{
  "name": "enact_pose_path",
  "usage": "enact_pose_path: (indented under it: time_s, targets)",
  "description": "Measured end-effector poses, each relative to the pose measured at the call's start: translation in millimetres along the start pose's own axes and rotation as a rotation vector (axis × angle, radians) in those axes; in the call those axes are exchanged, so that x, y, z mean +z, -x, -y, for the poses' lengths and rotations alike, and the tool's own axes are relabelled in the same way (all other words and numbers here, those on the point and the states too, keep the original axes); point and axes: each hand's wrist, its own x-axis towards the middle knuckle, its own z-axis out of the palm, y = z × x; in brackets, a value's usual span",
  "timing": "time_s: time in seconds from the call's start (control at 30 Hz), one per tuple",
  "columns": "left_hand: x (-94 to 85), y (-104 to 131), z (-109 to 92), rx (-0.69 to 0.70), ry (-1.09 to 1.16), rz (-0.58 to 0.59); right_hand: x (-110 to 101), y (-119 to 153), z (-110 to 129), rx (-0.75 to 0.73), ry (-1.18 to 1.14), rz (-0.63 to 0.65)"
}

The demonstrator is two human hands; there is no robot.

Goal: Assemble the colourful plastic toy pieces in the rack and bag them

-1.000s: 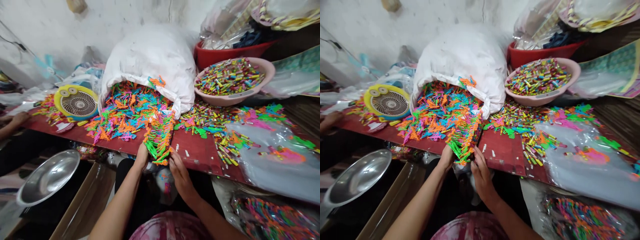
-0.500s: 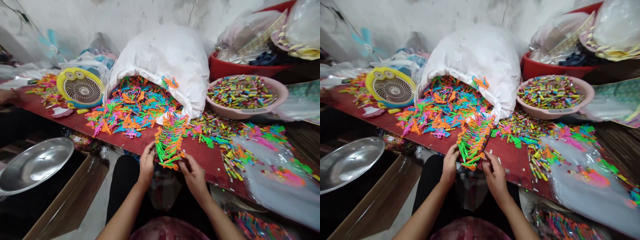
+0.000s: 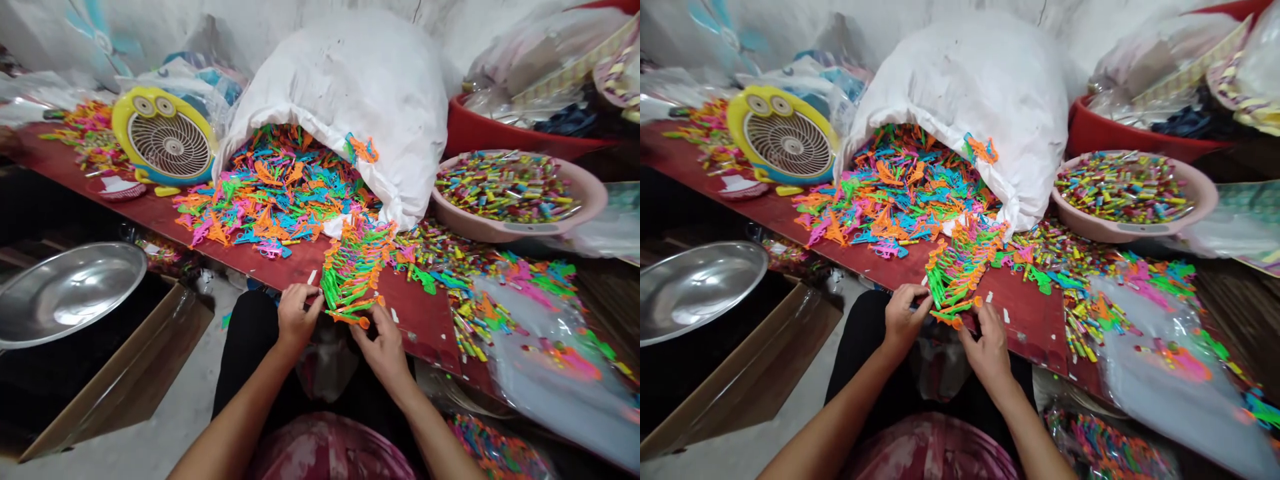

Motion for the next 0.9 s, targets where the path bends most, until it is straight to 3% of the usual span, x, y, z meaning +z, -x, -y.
enact_pose_path:
  time_s: [0.33, 0.67, 0.83, 0.9]
  targets:
    - [5.0, 2.7, -0.9, 0.083, -0.174, -0.021, 8.0, 0.9, 5.6, -0.003, 0.067, -0.036]
    - [8.8, 13.8, 1.0, 0.051, -0.132, -0.007, 11.1, 2.8, 6.7, -0.038, 0.101, -0.063]
    - [4.4, 35.0, -7.3, 0.084, -0.058, -0.213, 11.9, 3.0, 5.4, -0.038, 0.069, -0.084]
    - [1.7, 44.3, -16.3, 0.097, -0.071, -0.203, 11.8, 2.4, 5.7, -0.034, 0.06, -0.077]
